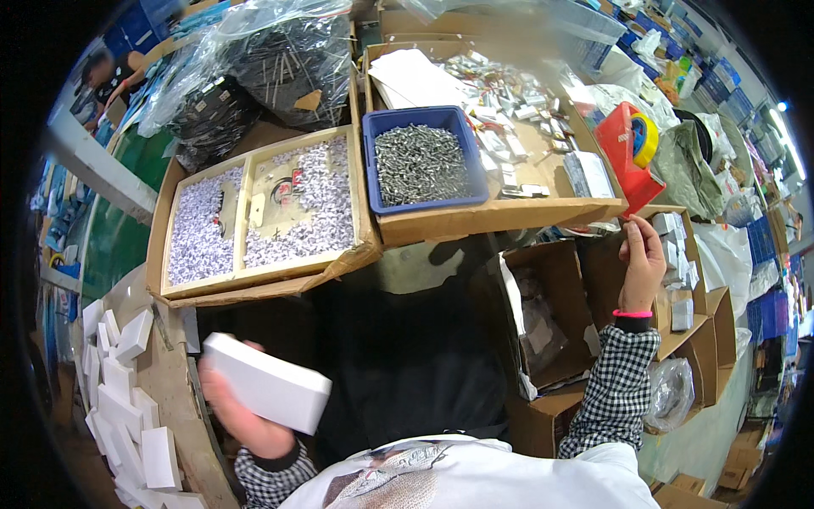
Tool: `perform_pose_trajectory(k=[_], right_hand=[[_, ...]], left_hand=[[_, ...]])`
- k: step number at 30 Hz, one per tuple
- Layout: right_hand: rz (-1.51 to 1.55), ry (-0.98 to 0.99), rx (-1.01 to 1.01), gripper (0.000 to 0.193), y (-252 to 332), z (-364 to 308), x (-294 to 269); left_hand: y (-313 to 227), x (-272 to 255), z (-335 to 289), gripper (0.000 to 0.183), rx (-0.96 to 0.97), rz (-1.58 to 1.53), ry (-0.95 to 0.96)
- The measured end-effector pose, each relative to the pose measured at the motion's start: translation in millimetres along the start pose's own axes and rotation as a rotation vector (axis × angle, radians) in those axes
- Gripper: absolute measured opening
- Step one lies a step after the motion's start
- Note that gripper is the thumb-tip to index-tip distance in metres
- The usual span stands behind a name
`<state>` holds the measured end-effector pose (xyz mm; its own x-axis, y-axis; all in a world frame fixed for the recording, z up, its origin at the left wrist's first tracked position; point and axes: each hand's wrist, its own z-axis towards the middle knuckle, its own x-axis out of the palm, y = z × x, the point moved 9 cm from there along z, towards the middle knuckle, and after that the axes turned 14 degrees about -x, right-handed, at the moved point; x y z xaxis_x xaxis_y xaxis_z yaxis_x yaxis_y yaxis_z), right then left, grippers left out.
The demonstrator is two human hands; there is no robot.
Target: The person repeatedly picks up small white boxes, inserts small metal components and a black item, then closes and seals each box with tape. The process is repeated continuously at a workbench in a factory setting.
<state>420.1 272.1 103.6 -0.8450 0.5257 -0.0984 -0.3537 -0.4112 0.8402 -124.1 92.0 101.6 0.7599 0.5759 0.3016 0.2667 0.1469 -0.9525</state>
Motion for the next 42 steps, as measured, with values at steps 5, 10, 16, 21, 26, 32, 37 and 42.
perform_pose_trajectory(k=[5, 10, 16, 21, 26, 32, 37, 42], right_hand=[[-0.021, 0.009, 0.011, 0.022, -1.7, -5.0, 0.6], [0.059, 0.026, -0.027, 0.022, -3.4, -5.7, 2.6], [-0.031, 0.071, -0.109, 0.02, 16.9, -16.3, 22.9], [0.018, 0.517, -0.081, 0.013, 73.8, -82.7, 112.2], [0.345, 1.399, 0.185, 0.026, 106.4, -217.4, 211.6], [0.25, 1.536, 0.281, 0.031, 89.3, -241.0, 220.1], [0.31, 1.45, 0.693, 0.031, 69.3, -252.0, 209.8], [0.333, 1.442, 0.723, 0.032, 65.1, -251.8, 207.0]], left_hand=[[14.8, -16.5, 3.5, 0.043, -0.17, -0.197, -0.25], [28.8, -13.5, 6.1, 0.042, -0.3, -0.302, -0.217], [77.2, 28.6, -10.3, 0.022, -0.678, -0.347, 0.241], [92.0, 55.8, -13.6, 0.027, -0.339, 0.336, 0.581], [127.7, 73.6, -38.6, 0.06, -0.416, 0.538, 0.847], [131.5, 58.2, -41.7, 0.081, -0.524, 0.735, 0.595], [108.0, 78.5, -61.2, 0.094, -0.174, 1.102, 0.636], [96.6, 90.8, -56.1, 0.084, 0.063, 1.177, 0.619]])
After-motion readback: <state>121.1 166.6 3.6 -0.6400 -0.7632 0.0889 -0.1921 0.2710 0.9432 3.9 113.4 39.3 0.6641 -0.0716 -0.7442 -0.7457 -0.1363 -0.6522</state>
